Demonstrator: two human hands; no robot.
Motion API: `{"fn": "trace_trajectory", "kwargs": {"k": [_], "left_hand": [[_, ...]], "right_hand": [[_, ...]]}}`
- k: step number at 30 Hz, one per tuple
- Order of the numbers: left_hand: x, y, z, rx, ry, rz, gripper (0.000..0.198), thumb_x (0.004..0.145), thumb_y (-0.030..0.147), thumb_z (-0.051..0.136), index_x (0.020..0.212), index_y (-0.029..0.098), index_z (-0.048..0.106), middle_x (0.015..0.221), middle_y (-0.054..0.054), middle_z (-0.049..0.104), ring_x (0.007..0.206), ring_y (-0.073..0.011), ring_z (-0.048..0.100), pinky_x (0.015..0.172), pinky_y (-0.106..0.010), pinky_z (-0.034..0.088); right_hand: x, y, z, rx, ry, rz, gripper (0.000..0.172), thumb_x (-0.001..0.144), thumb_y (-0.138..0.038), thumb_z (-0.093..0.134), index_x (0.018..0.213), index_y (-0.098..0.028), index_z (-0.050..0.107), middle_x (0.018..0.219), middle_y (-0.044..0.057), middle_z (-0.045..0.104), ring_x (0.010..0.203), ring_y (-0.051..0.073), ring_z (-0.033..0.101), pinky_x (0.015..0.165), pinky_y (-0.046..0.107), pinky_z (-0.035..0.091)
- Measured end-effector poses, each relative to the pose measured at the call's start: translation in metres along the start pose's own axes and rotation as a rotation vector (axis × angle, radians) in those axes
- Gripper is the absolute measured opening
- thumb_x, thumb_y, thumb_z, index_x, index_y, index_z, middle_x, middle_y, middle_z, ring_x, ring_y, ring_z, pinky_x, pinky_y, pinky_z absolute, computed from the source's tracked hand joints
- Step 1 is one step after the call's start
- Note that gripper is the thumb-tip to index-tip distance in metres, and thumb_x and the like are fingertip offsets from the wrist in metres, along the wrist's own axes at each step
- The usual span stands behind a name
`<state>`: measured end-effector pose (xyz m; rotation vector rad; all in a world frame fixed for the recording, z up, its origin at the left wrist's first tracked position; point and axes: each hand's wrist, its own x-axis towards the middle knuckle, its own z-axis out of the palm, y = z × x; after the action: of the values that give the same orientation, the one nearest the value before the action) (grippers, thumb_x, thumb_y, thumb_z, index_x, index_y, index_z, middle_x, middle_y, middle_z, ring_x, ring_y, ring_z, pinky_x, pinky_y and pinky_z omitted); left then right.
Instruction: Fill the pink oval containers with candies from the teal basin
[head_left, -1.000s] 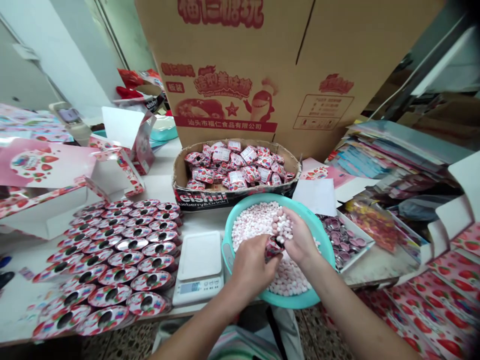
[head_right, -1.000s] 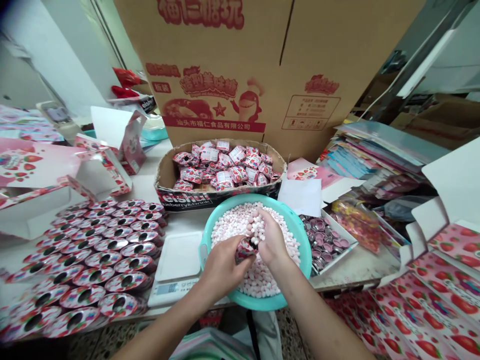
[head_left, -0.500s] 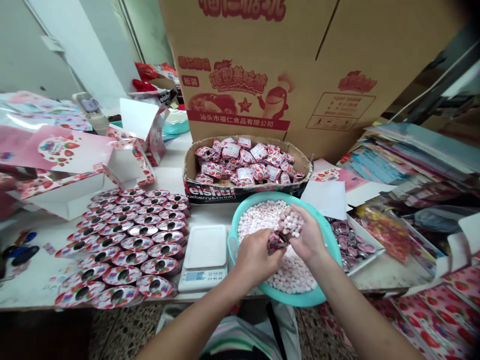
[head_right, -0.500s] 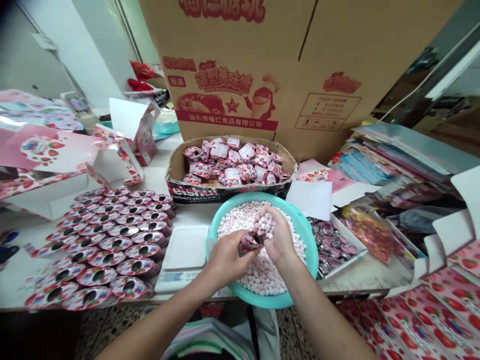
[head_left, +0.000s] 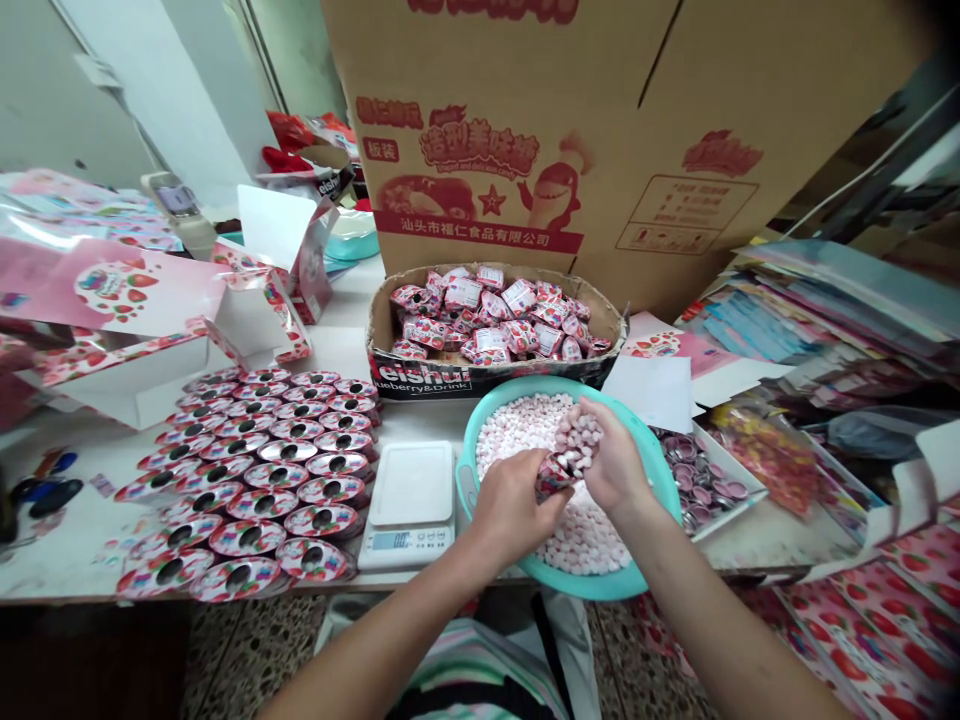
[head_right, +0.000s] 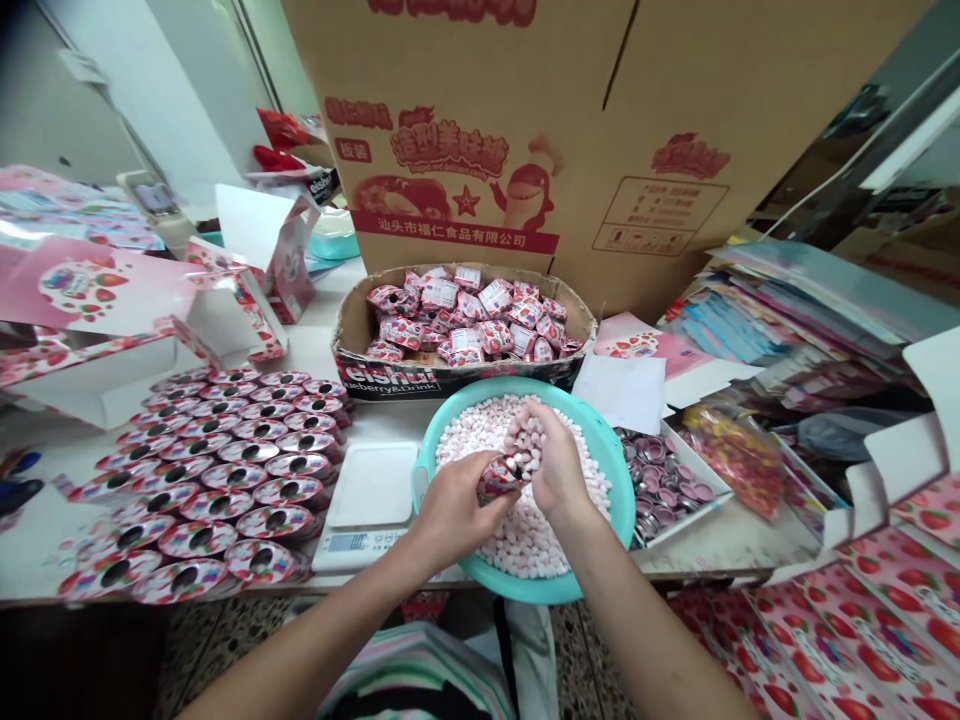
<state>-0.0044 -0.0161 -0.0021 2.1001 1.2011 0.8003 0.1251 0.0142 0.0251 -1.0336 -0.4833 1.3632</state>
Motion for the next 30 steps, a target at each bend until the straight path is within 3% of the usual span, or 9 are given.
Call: {"fn": "trace_trajectory", "kwargs": {"k": [3, 9, 14, 21, 26, 30], "left_hand": [[-0.0008, -0.0010, 0.0000, -0.012, 0.002, 0.001, 0.021, 0.077, 0.028, 0.062, 0.097, 0.021, 0.060, 0.092, -0.004, 0.067, 0.088, -0.0222, 0.061, 0.075, -0.029, 0.043], [0.0007, -0.0045, 0.0011, -0.060, 0.028, -0.074, 0.023, 0.081, 0.035, 0.059, 0.099, 0.021, 0.063, 0.093, -0.004, 0.068, 0.086, -0.0218, 0.061, 0.073, -0.029, 0.044], [0.0014, -0.0072, 0.0056, -0.067, 0.029, -0.119, 0.025, 0.081, 0.039, 0.059, 0.098, 0.021, 0.063, 0.093, -0.004, 0.068, 0.085, -0.0225, 0.061, 0.071, -0.030, 0.044], [0.0016, -0.0071, 0.0077, -0.096, 0.055, -0.039, 0.032, 0.078, 0.031, 0.062, 0.109, 0.021, 0.061, 0.105, -0.006, 0.067, 0.097, -0.0238, 0.061, 0.086, -0.033, 0.045], [0.0026, -0.0092, 0.0052, -0.155, 0.046, -0.132, 0.028, 0.080, 0.035, 0.060, 0.103, 0.021, 0.063, 0.097, -0.004, 0.069, 0.089, -0.0224, 0.061, 0.079, -0.031, 0.047], [0.0023, -0.0093, 0.0046, -0.164, 0.045, -0.148, 0.027, 0.078, 0.034, 0.062, 0.101, 0.020, 0.064, 0.096, -0.004, 0.069, 0.088, -0.0221, 0.061, 0.077, -0.030, 0.046]], "right_hand": [[0.0008, 0.0036, 0.0005, 0.003, 0.041, -0.041, 0.023, 0.068, -0.034, 0.070, 0.059, -0.018, 0.054, 0.055, -0.001, 0.056, 0.047, 0.010, 0.050, 0.042, 0.020, 0.042], [-0.0009, 0.0018, -0.0031, -0.009, -0.091, 0.012, 0.025, 0.068, -0.038, 0.072, 0.064, -0.017, 0.058, 0.061, -0.001, 0.057, 0.053, 0.012, 0.055, 0.050, 0.022, 0.045], [-0.0020, 0.0010, -0.0047, -0.071, -0.116, -0.011, 0.027, 0.068, -0.041, 0.072, 0.068, -0.016, 0.062, 0.062, 0.001, 0.060, 0.054, 0.012, 0.056, 0.052, 0.022, 0.046], [0.0058, 0.0046, -0.0039, -0.085, -0.062, -0.063, 0.028, 0.066, -0.041, 0.073, 0.065, -0.017, 0.061, 0.059, -0.001, 0.058, 0.048, 0.010, 0.051, 0.045, 0.020, 0.042], [0.0046, 0.0039, -0.0009, -0.140, -0.102, -0.059, 0.031, 0.069, -0.044, 0.070, 0.059, -0.016, 0.061, 0.059, 0.002, 0.060, 0.051, 0.013, 0.055, 0.050, 0.023, 0.046], [0.0010, 0.0029, 0.0003, -0.189, -0.075, -0.049, 0.032, 0.068, -0.046, 0.071, 0.066, -0.014, 0.067, 0.062, 0.003, 0.063, 0.054, 0.014, 0.057, 0.051, 0.023, 0.047]]}}
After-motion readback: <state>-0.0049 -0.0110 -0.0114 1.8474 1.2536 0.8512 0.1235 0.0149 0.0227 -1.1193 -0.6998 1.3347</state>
